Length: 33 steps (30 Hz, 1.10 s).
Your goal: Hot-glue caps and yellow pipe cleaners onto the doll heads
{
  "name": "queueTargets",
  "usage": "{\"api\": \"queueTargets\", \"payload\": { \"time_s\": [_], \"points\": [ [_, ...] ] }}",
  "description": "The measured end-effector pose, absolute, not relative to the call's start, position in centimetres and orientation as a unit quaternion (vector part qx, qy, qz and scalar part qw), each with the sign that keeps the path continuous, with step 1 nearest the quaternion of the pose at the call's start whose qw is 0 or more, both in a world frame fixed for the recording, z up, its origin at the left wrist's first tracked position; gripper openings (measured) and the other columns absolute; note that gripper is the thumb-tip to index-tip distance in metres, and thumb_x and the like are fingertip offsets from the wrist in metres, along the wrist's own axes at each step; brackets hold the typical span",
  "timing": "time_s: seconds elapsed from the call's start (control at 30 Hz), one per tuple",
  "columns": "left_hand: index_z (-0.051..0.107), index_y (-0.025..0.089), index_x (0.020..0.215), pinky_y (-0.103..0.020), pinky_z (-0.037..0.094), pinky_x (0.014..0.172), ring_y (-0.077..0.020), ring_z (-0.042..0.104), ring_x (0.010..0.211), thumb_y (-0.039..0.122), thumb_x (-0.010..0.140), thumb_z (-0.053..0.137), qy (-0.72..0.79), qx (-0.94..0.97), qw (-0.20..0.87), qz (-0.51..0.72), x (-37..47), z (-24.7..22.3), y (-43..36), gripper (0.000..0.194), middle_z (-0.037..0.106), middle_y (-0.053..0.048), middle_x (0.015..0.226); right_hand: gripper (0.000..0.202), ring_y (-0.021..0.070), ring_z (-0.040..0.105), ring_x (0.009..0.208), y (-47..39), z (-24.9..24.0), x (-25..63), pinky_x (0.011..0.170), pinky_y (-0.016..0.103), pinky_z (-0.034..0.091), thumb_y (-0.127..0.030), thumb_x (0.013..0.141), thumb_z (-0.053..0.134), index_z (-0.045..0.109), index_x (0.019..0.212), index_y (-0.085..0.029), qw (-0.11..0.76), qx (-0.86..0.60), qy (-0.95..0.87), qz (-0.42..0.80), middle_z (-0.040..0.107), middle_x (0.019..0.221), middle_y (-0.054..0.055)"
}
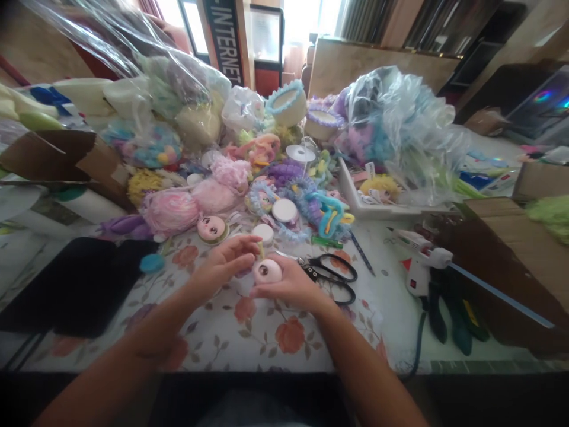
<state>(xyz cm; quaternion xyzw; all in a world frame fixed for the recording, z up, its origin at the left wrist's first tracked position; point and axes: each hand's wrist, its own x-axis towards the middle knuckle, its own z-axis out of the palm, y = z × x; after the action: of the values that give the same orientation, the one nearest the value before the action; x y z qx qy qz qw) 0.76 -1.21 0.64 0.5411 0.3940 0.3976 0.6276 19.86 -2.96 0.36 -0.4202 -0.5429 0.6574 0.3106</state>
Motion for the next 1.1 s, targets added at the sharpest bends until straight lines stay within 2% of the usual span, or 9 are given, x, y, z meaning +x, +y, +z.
{"api": "queueTargets", "payload": {
  "time_s": [0.1, 0.23, 0.33, 0.43, 0.5, 0.63, 0.77, 0.9, 1.1],
  "points": [
    [0.064, 0.017, 0.104, -0.027, 0.050, 0.073, -0.0169, 0.063, 0.082, 0.037, 0.076, 0.074, 0.384, 0.551, 0.660, 0.337, 1.0, 0.4, -1.2, 0.036, 0.067, -0.004, 0.092, 0.026, 0.0092, 0.048, 0.060, -3.0, 0.0, 19.6, 0.055, 0.020, 0.038, -0.022, 0.062, 0.083, 0.065, 0.080, -0.015, 0.290, -0.419, -0.580, 0.636, 0.056, 0.068, -0.004],
    [0.067, 0.016, 0.087, -0.022, 0.046, 0.068, -0.0127, 0.060, 0.074, 0.036, 0.075, 0.076, 0.398, 0.546, 0.632, 0.380, 0.7, 0.5, -1.3, 0.025, 0.067, -0.001, 0.081, 0.023, 0.0119, 0.053, 0.061, -2.9, -0.3, 19.7, 0.055, 0.023, 0.041, -0.029, 0.068, 0.080, 0.069, 0.084, -0.016, 0.346, -0.433, -0.598, 0.579, 0.060, 0.070, -0.002],
    [0.071, 0.017, 0.090, -0.022, 0.047, 0.068, -0.0133, 0.060, 0.077, 0.045, 0.072, 0.077, 0.368, 0.505, 0.648, 0.435, 0.6, 1.0, -1.3, 0.034, 0.069, -0.004, 0.094, 0.010, 0.0177, 0.062, 0.075, -2.8, -0.3, 19.8, 0.068, 0.030, 0.049, -0.026, 0.075, 0.076, 0.072, 0.079, -0.018, 0.454, -0.444, -0.662, 0.398, 0.068, 0.084, 0.004],
    [0.073, 0.017, 0.098, -0.026, 0.050, 0.080, -0.0198, 0.063, 0.097, 0.060, 0.078, 0.064, 0.330, 0.407, 0.702, 0.482, 0.7, 1.5, -1.3, 0.048, 0.068, -0.008, 0.110, 0.006, 0.0227, 0.065, 0.094, -2.6, -0.5, 19.9, 0.084, 0.039, 0.051, -0.021, 0.083, 0.067, 0.073, 0.082, -0.023, 0.527, -0.417, -0.714, 0.197, 0.071, 0.102, 0.008],
    [0.072, 0.018, 0.104, -0.027, 0.051, 0.083, -0.0200, 0.064, 0.100, 0.053, 0.083, 0.063, 0.346, 0.359, 0.736, 0.458, 0.9, 1.5, -1.3, 0.041, 0.070, -0.008, 0.109, 0.012, 0.0241, 0.065, 0.101, -2.5, -0.7, 19.8, 0.088, 0.043, 0.051, -0.018, 0.086, 0.063, 0.073, 0.084, -0.025, 0.540, -0.388, -0.736, 0.128, 0.071, 0.110, 0.009],
    [0.073, 0.015, 0.102, -0.021, 0.052, 0.073, -0.0145, 0.066, 0.083, 0.032, 0.085, 0.068, 0.354, 0.352, 0.795, 0.345, 0.9, 0.9, -1.2, 0.025, 0.074, -0.008, 0.097, 0.020, 0.0253, 0.060, 0.116, -2.3, -1.0, 19.6, 0.092, 0.046, 0.052, -0.013, 0.089, 0.056, 0.072, 0.087, -0.025, 0.554, -0.334, -0.756, 0.099, 0.065, 0.127, 0.011],
    [0.073, 0.015, 0.106, -0.017, 0.052, 0.072, -0.0121, 0.067, 0.080, 0.024, 0.084, 0.068, 0.346, 0.362, 0.809, 0.309, 0.4, 0.6, -0.9, 0.024, 0.075, -0.008, 0.095, 0.023, 0.0252, 0.056, 0.124, -2.3, -1.1, 19.6, 0.096, 0.046, 0.051, -0.012, 0.091, 0.052, 0.071, 0.089, -0.024, 0.548, -0.321, -0.767, 0.096, 0.062, 0.132, 0.011],
    [0.073, 0.019, 0.109, -0.020, 0.054, 0.076, -0.0153, 0.068, 0.087, 0.022, 0.081, 0.071, 0.347, 0.365, 0.821, 0.268, 0.0, 0.9, -0.8, 0.028, 0.074, -0.008, 0.101, 0.024, 0.0236, 0.051, 0.130, -2.4, -1.7, 19.7, 0.101, 0.043, 0.050, -0.013, 0.093, 0.047, 0.069, 0.093, -0.022, 0.518, -0.307, -0.795, 0.066, 0.060, 0.134, 0.012],
    [0.072, 0.020, 0.112, -0.025, 0.056, 0.082, -0.0197, 0.069, 0.094, 0.020, 0.077, 0.074, 0.360, 0.367, 0.816, 0.263, 0.0, 1.1, -0.7, 0.034, 0.073, -0.009, 0.109, 0.037, 0.0214, 0.046, 0.135, -3.1, -1.9, 19.8, 0.105, 0.042, 0.048, -0.008, 0.092, 0.043, 0.062, 0.120, -0.024, 0.498, -0.380, -0.779, -0.020, 0.051, 0.144, 0.008]
  ]
}}
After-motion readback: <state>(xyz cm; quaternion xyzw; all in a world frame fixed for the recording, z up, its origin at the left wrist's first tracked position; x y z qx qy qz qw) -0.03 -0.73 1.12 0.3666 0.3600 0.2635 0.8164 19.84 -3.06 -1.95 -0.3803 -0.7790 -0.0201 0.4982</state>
